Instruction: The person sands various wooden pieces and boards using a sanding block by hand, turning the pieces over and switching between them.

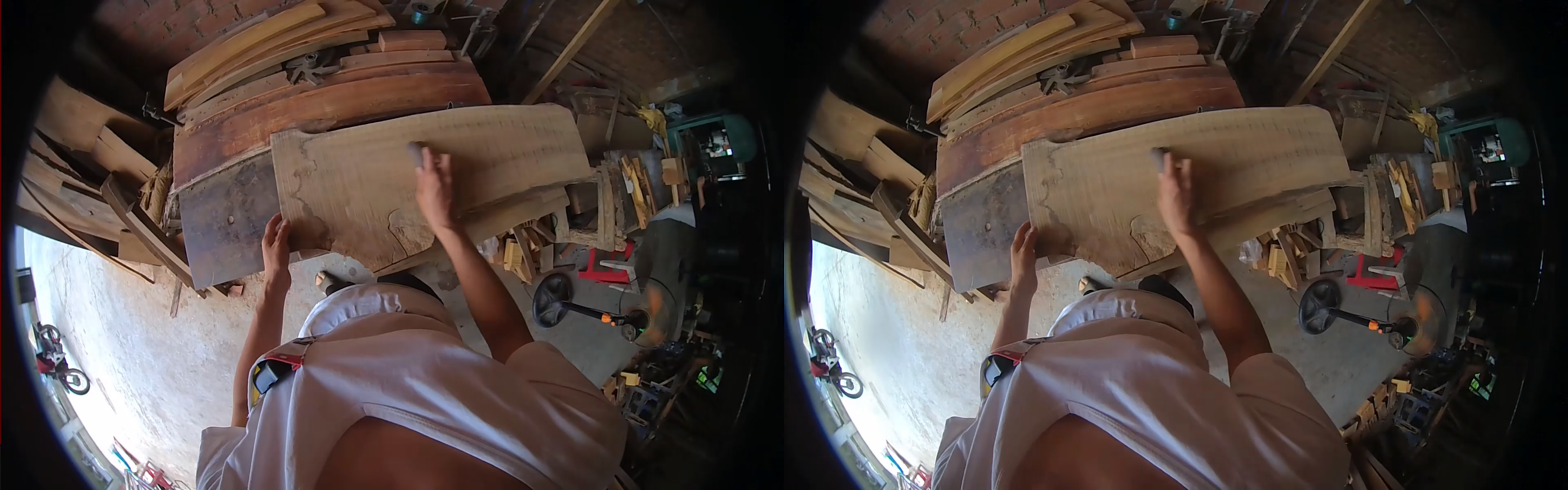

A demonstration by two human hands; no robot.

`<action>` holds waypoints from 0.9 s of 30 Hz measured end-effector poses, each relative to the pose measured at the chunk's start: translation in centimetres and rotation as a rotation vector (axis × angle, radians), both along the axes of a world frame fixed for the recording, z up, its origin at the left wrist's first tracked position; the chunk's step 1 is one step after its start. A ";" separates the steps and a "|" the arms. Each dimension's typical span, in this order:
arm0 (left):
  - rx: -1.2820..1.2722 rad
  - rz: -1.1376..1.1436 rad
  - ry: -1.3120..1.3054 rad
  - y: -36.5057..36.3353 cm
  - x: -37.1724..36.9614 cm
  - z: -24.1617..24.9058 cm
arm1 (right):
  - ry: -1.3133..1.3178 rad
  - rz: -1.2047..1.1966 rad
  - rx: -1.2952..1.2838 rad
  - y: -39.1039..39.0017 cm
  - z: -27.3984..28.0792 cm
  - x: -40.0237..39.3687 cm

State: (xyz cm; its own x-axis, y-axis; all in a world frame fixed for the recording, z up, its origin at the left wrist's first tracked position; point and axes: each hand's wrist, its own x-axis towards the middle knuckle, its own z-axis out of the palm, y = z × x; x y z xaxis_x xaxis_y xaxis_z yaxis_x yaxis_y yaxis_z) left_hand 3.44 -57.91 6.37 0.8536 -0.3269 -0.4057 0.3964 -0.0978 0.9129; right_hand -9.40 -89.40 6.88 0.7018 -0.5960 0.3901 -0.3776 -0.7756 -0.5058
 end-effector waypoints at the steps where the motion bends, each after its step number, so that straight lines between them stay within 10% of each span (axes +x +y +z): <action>1: 0.028 0.000 -0.045 -0.4 0.5 0.5 | 0.199 0.174 -0.083 3.4 3.4 0.2; 4: 0.159 0.004 -0.067 -1.9 2.1 1.9 | 0.161 0.311 -0.125 1.9 3.1 -0.8; 15: 0.276 0.140 -0.004 -0.7 2.4 -2.0 | 0.431 -0.756 0.053 -39.8 3.0 -16.5; 22: 0.083 0.136 0.356 -0.2 2.3 -0.4 | 0.179 -0.622 0.487 -54.2 -3.5 -14.5; 27: -0.068 0.532 0.517 -0.7 1.6 4.4 | -0.105 -0.663 0.703 -54.8 -4.8 -14.0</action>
State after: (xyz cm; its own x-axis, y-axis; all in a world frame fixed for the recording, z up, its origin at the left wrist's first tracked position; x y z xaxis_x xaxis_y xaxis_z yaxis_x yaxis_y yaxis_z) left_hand 5.03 -58.63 10.77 0.6092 0.0383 -0.7921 0.7552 0.2768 0.5942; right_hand -23.43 -144.18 2.09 0.1216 -0.9789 -0.1643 -0.5555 0.0701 -0.8285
